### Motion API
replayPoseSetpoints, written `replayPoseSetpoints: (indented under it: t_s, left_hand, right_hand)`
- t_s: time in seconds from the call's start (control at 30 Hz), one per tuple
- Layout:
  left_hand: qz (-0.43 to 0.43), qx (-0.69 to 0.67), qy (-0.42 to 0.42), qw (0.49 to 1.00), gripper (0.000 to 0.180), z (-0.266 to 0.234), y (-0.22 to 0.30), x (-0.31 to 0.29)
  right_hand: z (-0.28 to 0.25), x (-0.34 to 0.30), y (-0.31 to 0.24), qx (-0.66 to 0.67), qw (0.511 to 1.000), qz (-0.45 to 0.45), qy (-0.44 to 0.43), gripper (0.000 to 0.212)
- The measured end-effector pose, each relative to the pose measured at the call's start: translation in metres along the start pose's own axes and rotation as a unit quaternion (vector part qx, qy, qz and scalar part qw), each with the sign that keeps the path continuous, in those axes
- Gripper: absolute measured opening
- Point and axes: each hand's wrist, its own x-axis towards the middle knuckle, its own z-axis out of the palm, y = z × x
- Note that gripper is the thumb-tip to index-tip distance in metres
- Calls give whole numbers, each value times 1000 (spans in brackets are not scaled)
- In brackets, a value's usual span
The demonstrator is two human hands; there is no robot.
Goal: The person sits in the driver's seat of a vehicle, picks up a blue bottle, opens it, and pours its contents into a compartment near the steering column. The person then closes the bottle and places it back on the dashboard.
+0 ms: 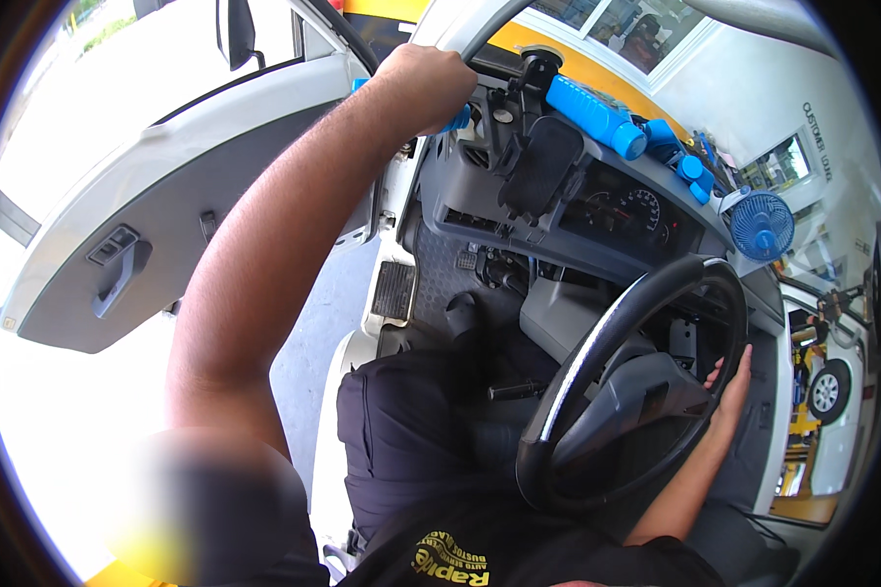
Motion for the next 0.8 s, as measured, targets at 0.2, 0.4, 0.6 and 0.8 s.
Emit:
replayPoseSetpoints:
  t_s: [0.2,0.4,0.6,0.8]
  left_hand:
    - [-8,-8,-12,1000,23,-1,-1,-1]
    - [-7,-11,-11,1000,24,-1,0,-3]
    - [0,-28,-1,1000,20,2,-3,-2]
    - [30,-30,6,999,14,7,-9,2]
  right_hand:
    - [20,6,-50,-176,952,-248,44,45]
    - [158,-46,-200,-222,802,-523,-184,17]
    - [330,-88,-287,-373,542,-676,-332,21]
    - [420,-82,-308,-547,522,-506,-416,18]
